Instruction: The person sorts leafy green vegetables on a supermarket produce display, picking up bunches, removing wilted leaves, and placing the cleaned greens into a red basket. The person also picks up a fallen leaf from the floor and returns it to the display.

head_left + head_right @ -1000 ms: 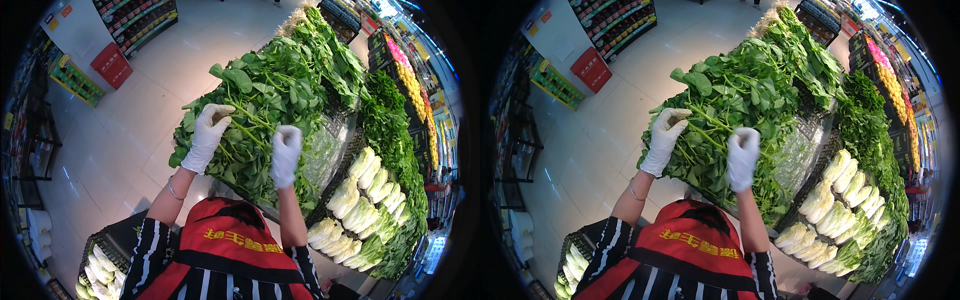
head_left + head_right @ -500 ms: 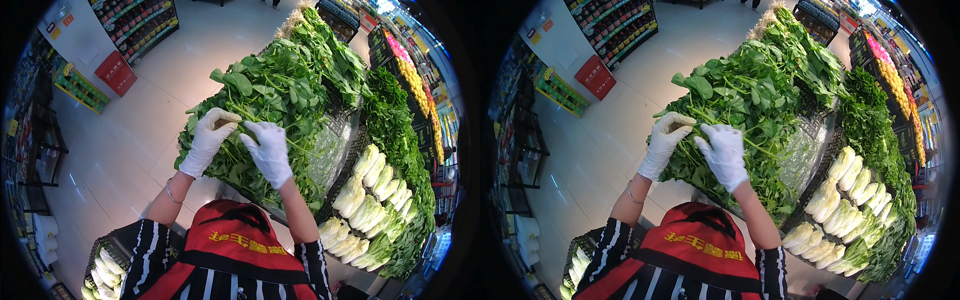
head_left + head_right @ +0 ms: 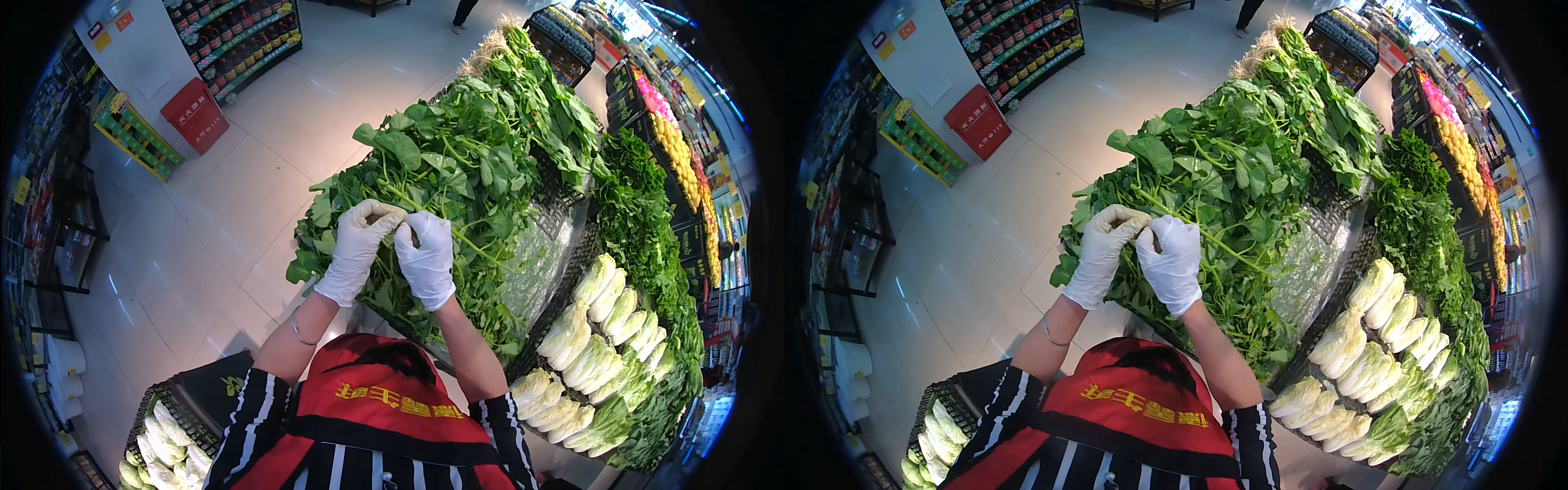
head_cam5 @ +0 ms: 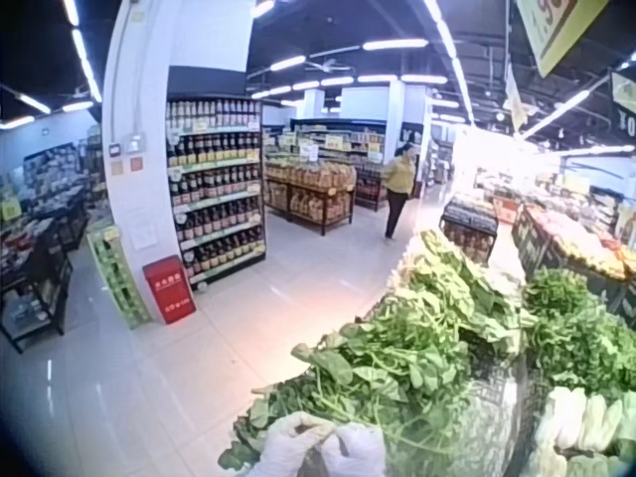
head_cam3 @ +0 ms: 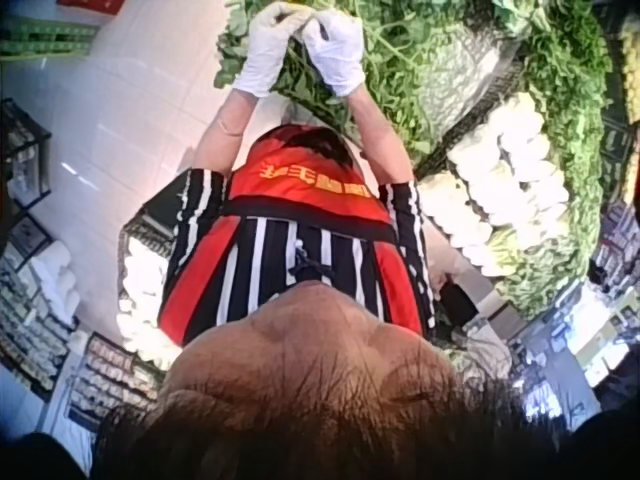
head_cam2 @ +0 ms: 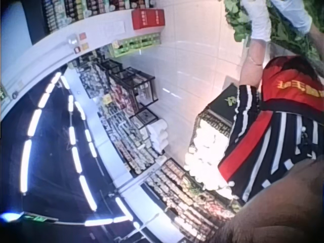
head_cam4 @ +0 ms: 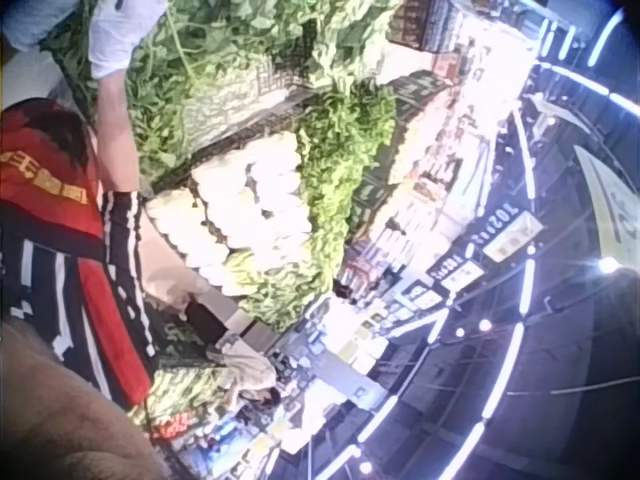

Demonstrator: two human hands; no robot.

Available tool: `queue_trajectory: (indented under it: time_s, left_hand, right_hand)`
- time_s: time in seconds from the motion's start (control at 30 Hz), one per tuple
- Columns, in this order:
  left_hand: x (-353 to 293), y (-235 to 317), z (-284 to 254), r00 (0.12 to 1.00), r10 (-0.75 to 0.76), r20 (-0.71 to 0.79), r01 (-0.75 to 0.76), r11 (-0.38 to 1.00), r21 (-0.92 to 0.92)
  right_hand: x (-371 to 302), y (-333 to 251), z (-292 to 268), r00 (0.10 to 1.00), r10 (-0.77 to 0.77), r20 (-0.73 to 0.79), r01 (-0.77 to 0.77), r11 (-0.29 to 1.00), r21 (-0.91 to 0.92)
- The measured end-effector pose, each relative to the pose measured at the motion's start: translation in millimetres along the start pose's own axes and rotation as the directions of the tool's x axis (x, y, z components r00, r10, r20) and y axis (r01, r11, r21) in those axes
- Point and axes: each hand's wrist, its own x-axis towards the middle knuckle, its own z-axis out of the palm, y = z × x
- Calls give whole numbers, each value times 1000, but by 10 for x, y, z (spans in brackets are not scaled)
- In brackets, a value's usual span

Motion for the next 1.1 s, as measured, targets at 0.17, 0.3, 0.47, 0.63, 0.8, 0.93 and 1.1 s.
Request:
queue_trajectory:
  time_s: [0.17,0.3,0.47,0.63,0.8,0.93,1.1]
  left_hand:
    - [-1,-126,-71,996,-6,-94,-21,959,-284]
    - [-125,-53,-668,956,-39,-291,-42,963,-266]
    - [-288,274,-976,883,58,-466,-77,997,-21]
    - [-389,460,-626,935,126,-332,-135,991,-5]
    - [-427,370,-123,992,60,-112,-56,997,44]
    - [-441,239,298,985,-38,169,20,994,110]
    - [-552,-40,777,911,-98,400,61,993,102]
  right_hand:
    - [162,-47,-381,896,414,-162,-297,828,475]
    - [314,-252,-1050,965,244,-92,-227,960,167]
    - [807,-361,-790,920,-375,-111,335,902,-271]
    - [713,-252,-172,948,-180,261,231,956,-180]
    - [-110,-193,-351,946,-8,323,-162,854,495]
    - [-577,-59,-756,947,212,240,-295,869,397]
    - [-1200,18,-1140,752,577,319,-626,475,619]
